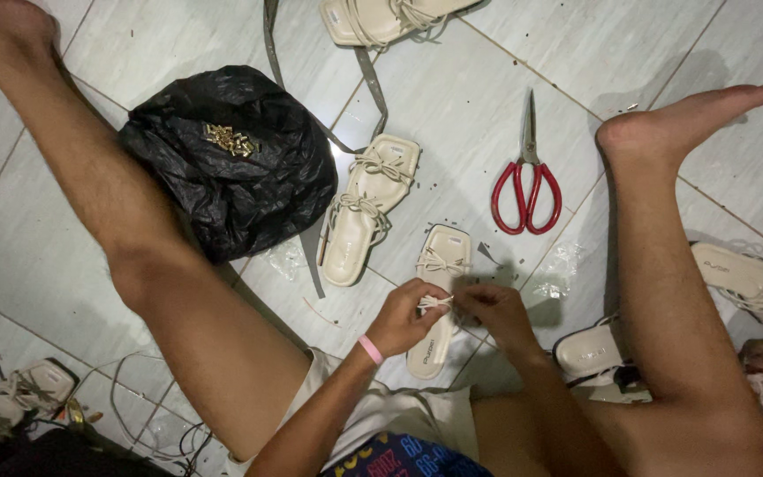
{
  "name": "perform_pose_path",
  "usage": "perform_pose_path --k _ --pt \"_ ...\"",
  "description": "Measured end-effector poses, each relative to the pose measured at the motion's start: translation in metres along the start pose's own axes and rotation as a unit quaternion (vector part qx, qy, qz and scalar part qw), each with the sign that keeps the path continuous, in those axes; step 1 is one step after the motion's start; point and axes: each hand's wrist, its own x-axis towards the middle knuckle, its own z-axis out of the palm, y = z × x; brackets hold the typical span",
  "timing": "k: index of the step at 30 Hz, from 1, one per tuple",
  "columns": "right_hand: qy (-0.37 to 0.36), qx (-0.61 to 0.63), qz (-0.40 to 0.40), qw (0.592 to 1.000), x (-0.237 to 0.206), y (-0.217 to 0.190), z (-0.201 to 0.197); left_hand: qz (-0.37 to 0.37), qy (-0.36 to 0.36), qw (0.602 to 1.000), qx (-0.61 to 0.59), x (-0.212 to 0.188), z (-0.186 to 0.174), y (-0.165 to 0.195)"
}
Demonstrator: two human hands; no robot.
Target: The person sits on the floor and assembles beige sandals by tying laces and attaching small gold metal pieces to the straps. They use red scissors to trim excess lace and handle multiple sandals and metal components from a black bag.
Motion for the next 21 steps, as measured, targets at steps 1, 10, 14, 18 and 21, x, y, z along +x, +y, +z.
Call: perform_pose_path --k 1,10,14,18,21 --pt "-0.012 0.008 -0.005 1.000 -0.001 0.000 0.000 -0.021 -0.009 1.000 -0.004 0.000 -0.001 0.000" --pt "-0.029 -0.006 -0.013 0.999 -0.005 -0.005 -0.003 -0.012 0.044 0.999 -0.014 0.000 0.001 0.007" --pt "-0.028 -0.027 -0.047 0.998 -0.004 0.001 0.000 -0.030 0.057 0.998 -0.007 -0.002 0.008 0.003" --pt "-0.032 -0.046 -0.063 0.996 -0.004 0.002 0.002 -0.020 0.071 0.997 -0.009 -0.003 0.012 -0.002" --pt "-0.036 -0.021 -0.046 0.998 -0.005 -0.003 0.001 -0.029 0.053 0.998 -0.008 -0.002 0.010 -0.002"
